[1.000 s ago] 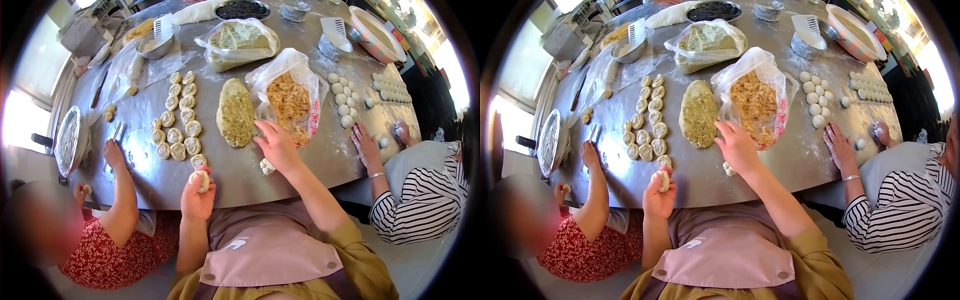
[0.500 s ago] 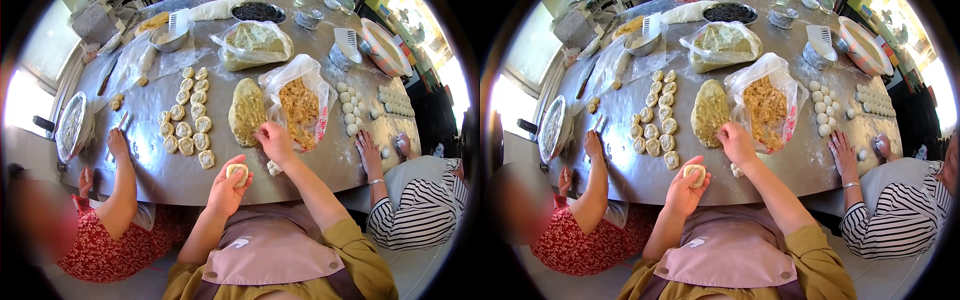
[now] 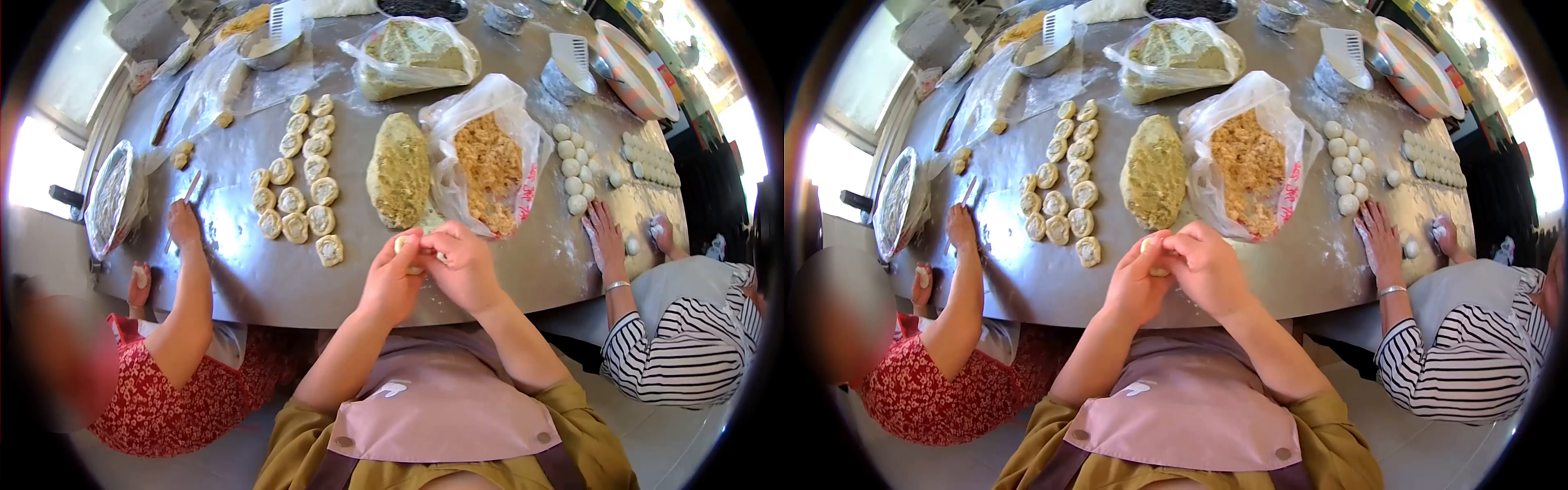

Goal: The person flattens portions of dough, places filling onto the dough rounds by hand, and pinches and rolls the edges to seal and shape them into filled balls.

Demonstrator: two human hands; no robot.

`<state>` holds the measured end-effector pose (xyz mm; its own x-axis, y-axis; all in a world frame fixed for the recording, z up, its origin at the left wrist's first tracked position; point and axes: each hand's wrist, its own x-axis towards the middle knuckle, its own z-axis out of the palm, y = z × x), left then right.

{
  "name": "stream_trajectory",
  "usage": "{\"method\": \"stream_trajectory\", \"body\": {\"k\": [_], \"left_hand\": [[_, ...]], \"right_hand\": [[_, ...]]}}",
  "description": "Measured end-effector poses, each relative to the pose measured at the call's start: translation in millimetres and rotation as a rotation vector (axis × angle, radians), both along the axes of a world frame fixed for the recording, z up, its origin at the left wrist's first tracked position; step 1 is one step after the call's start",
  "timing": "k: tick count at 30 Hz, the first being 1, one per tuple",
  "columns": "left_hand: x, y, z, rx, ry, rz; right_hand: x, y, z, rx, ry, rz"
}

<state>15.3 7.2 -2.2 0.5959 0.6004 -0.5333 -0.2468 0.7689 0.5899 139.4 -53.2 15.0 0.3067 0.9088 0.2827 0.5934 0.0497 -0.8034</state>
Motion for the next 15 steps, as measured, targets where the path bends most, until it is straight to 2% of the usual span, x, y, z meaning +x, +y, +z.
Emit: {"method": "stream_trajectory", "body": {"k": [1,2,3,6,8,9,12,15], "left_hand": [[-3,1,-6,-0.074,-0.178,0.024],[-4,-1,-6,-0.077,-0.154,0.016],[-6,-3,-4,-0.078,-0.133,0.009],[-11,-2,-2,-0.094,-0.083,-0.024],[-14,-4,-6,-0.086,-0.031,-0.072],[-13,-6,-9,-0.095,-0.025,-0.082],[-5,-14,-11,-0.117,-0.044,-0.100],[-5,-19,-7,-0.149,-0.108,-0.083]], "right_hand": [[5,-3,3,-0.039,0.062,0.026],[9,-5,6,-0.077,0.127,0.052],[22,-7,11,-0.101,0.073,0.038],[77,-18,-11,-0.121,-0.045,-0.285],[110,-27,-22,-0.246,-0.293,-0.343],[117,-29,-26,-0.340,-0.229,-0.312],[121,-26,-38,-0.548,-0.456,-0.256],[126,-16,-43,-0.556,-0.476,-0.173]]}}
